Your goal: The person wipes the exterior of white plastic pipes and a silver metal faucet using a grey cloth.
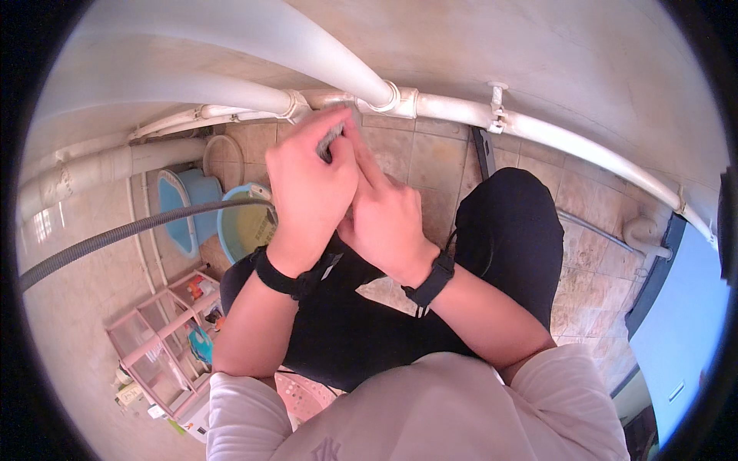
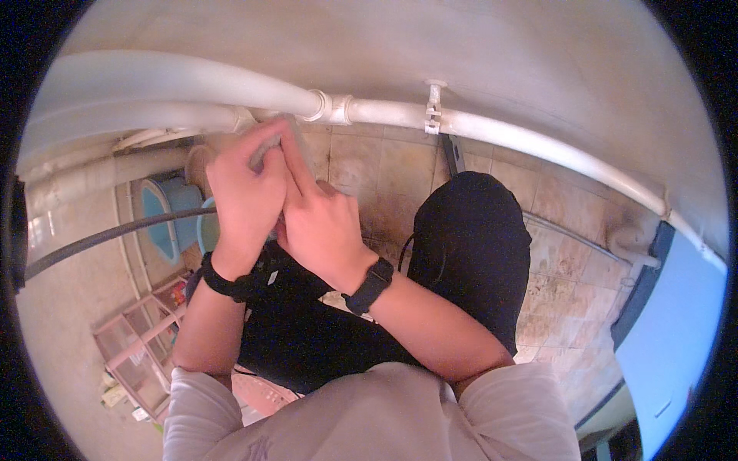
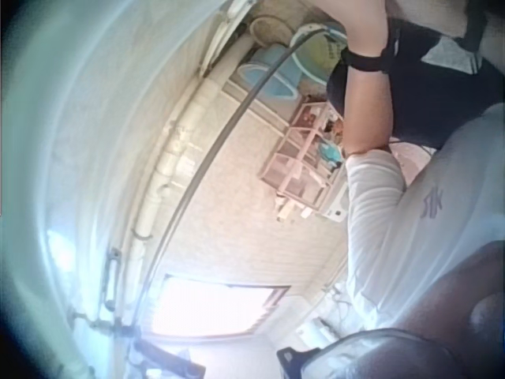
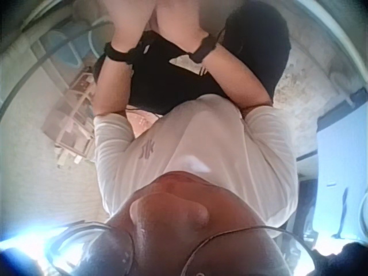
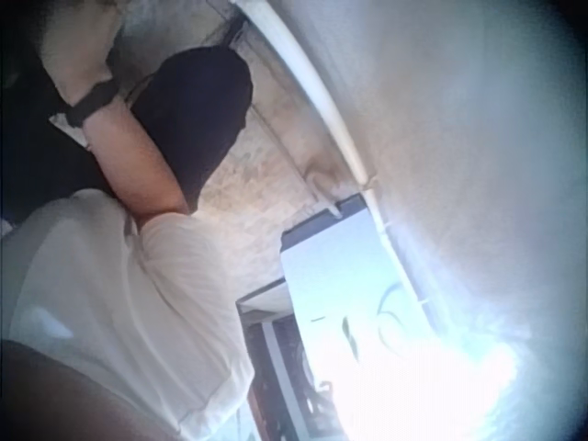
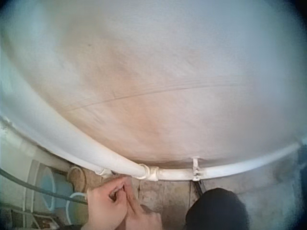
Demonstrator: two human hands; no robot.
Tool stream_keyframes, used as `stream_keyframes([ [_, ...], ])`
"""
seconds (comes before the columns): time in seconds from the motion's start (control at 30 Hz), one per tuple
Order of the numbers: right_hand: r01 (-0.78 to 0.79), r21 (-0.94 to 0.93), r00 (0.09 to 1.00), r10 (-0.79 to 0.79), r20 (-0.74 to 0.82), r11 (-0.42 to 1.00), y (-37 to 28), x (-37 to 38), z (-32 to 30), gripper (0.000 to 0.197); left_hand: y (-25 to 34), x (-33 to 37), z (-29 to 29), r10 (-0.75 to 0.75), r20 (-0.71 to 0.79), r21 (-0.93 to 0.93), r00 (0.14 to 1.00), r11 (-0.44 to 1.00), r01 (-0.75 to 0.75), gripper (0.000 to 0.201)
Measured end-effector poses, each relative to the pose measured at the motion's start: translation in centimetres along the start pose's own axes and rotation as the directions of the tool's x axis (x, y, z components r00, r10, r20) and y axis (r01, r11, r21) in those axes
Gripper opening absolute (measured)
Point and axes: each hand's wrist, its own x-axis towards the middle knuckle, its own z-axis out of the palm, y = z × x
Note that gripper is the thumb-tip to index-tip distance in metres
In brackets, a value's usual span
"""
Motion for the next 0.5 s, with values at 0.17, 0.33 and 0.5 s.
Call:
stream_keyframes([
  [0.17, 0.124, -0.003, 0.987, -0.123, -0.105, 0.992, 1.0, 0.1, 1.7, 0.068, -0.9, -0.9, 0.5, 0.159, -0.151, 0.009, 0.976, 0.987, -0.159, 0.03],
  [0.33, 0.042, -0.038, 0.99, -0.046, -0.134, 0.998, -0.3, 3.0, 1.1, 0.058, 0.1, 2.9, -0.7, 0.252, -0.136, 0.112, 0.958, 0.965, -0.237, 0.021],
  [0.5, -0.013, -0.096, 0.999, 0.008, -0.05, 0.995, -0.4, 2.5, 0.8, 0.059, 0.1, 3.7, -0.5, 0.204, -0.014, 0.111, 0.979, 0.973, -0.201, 0.018],
])
